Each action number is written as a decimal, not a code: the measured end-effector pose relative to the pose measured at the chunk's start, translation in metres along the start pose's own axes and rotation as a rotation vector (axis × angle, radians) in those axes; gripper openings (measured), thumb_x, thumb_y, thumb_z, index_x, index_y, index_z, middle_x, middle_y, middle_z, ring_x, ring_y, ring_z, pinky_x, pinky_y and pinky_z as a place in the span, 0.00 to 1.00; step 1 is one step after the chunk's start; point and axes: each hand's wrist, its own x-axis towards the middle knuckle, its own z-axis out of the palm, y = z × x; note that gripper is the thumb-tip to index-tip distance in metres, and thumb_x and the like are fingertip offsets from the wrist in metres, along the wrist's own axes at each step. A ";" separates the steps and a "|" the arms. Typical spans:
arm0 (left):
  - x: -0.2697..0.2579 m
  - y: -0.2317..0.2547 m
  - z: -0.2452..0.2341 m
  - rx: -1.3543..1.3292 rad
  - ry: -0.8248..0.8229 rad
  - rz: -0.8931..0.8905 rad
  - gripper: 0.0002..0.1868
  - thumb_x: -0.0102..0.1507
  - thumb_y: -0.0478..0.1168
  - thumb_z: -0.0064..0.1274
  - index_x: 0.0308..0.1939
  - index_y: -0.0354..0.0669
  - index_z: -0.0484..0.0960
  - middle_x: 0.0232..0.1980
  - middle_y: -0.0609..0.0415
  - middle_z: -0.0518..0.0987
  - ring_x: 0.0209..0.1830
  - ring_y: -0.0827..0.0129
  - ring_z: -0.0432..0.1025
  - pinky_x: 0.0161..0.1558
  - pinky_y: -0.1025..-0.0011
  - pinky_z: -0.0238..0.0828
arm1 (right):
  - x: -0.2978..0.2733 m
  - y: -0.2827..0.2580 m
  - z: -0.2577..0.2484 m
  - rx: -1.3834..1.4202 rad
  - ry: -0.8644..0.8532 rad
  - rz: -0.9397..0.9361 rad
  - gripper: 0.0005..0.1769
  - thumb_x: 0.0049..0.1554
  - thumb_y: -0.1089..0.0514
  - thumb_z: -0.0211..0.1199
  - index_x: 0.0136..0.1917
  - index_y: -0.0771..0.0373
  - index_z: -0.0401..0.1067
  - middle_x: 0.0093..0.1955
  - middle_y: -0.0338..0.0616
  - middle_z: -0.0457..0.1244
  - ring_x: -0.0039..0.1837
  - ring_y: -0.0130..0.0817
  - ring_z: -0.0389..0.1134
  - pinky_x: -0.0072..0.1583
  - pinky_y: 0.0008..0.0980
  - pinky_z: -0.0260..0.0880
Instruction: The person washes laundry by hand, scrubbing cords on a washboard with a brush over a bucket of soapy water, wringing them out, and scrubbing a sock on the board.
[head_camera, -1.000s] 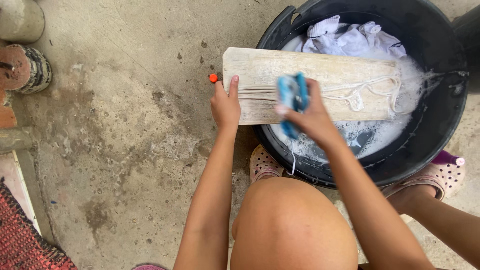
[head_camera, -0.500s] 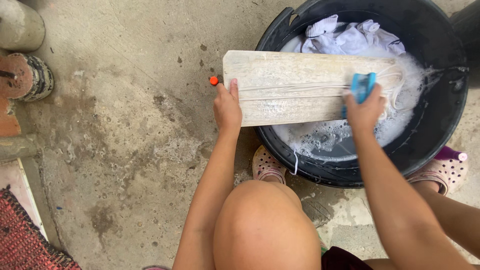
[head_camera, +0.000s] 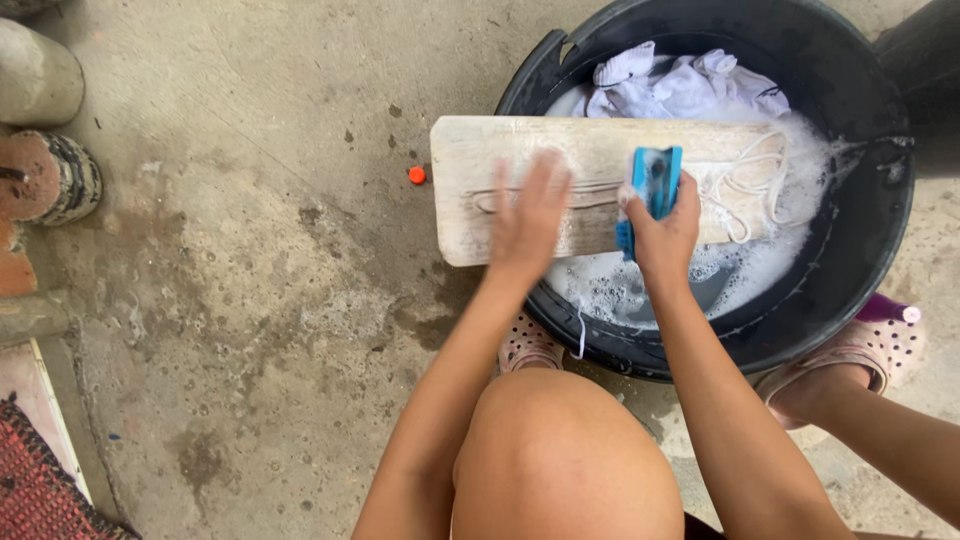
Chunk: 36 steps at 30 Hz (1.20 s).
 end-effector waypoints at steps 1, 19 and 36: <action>0.003 0.008 0.006 0.002 0.004 0.006 0.17 0.68 0.39 0.47 0.62 0.46 0.78 0.70 0.49 0.74 0.73 0.59 0.63 0.78 0.49 0.41 | -0.004 0.000 -0.005 0.000 0.012 0.035 0.30 0.57 0.57 0.72 0.68 0.68 0.64 0.60 0.49 0.62 0.60 0.36 0.65 0.62 0.35 0.67; 0.032 -0.019 0.010 0.150 -0.365 0.315 0.08 0.50 0.28 0.53 0.32 0.37 0.80 0.37 0.47 0.79 0.40 0.59 0.75 0.42 0.66 0.72 | -0.044 0.013 -0.040 0.065 0.001 0.216 0.30 0.55 0.57 0.73 0.66 0.67 0.67 0.55 0.45 0.66 0.53 0.31 0.69 0.55 0.31 0.70; 0.028 -0.026 0.003 0.212 -0.376 0.437 0.02 0.53 0.31 0.56 0.29 0.42 0.82 0.33 0.53 0.80 0.37 0.63 0.75 0.43 0.64 0.70 | -0.047 0.028 -0.042 -0.153 -0.002 0.149 0.34 0.53 0.52 0.75 0.68 0.66 0.67 0.60 0.54 0.62 0.61 0.45 0.64 0.63 0.41 0.65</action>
